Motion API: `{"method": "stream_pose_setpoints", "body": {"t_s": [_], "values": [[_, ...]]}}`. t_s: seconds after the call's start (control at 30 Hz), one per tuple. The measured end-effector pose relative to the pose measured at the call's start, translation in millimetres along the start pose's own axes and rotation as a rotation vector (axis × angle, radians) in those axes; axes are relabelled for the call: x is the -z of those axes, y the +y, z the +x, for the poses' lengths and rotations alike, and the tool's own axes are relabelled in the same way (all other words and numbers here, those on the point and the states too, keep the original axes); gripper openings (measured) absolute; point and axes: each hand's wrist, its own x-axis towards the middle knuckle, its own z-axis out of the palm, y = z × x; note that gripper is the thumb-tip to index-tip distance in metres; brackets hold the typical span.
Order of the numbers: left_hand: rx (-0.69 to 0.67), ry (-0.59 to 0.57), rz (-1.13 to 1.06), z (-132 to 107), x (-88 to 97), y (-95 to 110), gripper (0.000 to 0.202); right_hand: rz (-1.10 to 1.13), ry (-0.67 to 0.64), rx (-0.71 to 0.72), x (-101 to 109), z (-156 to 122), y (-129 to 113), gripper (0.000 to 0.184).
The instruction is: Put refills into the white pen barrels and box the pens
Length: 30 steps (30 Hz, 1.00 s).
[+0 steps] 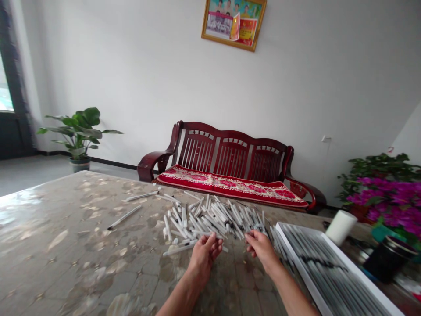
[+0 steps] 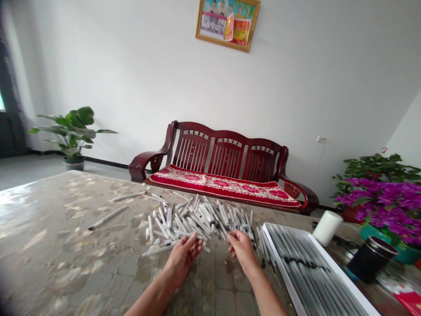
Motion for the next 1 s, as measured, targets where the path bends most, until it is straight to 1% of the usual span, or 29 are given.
{"method": "stream_pose_setpoints", "body": {"t_s": [0.1, 0.2, 0.33, 0.4, 0.5, 0.63, 0.73, 0.8, 0.87, 0.93, 1.0], "values": [[-0.028, 0.032, -0.033, 1, -0.1, 2, 0.014, -0.177, 0.038, 0.012, 10, 21, 7, 0.025], [-0.028, 0.027, -0.018, 2, 0.1, 0, 0.014, -0.293, 0.064, 0.069, 25, 31, 10, 0.020], [-0.022, 0.034, -0.017, 3, 0.1, -2, 0.012, -0.490, 0.114, 0.165, 49, 28, 9, 0.023], [-0.023, 0.035, -0.023, 3, -0.1, -2, 0.012, -0.559, 0.123, 0.193, 57, 22, 8, 0.025], [-0.029, 0.032, -0.020, 3, -0.4, -2, 0.012, -0.694, 0.074, 0.259, 57, 12, 6, 0.022], [-0.028, 0.028, -0.009, 2, 0.0, -2, 0.012, -1.004, -0.029, 0.342, 46, 1, 7, 0.019], [-0.027, 0.020, -0.012, 3, 0.4, -3, 0.012, -1.103, -0.029, 0.339, 40, -2, 7, 0.021], [-0.026, 0.023, -0.017, 3, 0.4, -4, 0.012, -1.071, 0.005, 0.337, 35, -3, 6, 0.022], [-0.023, 0.031, -0.022, 4, 0.1, -4, 0.012, -0.916, 0.027, 0.350, 26, -4, 1, 0.022], [-0.021, 0.038, -0.026, 4, 0.0, -5, 0.012, -0.624, 0.020, 0.312, 10, -7, -7, 0.019], [-0.023, 0.036, -0.028, 4, 0.3, -5, 0.012, -0.251, -0.010, 0.200, -10, -14, -17, 0.018]]}}
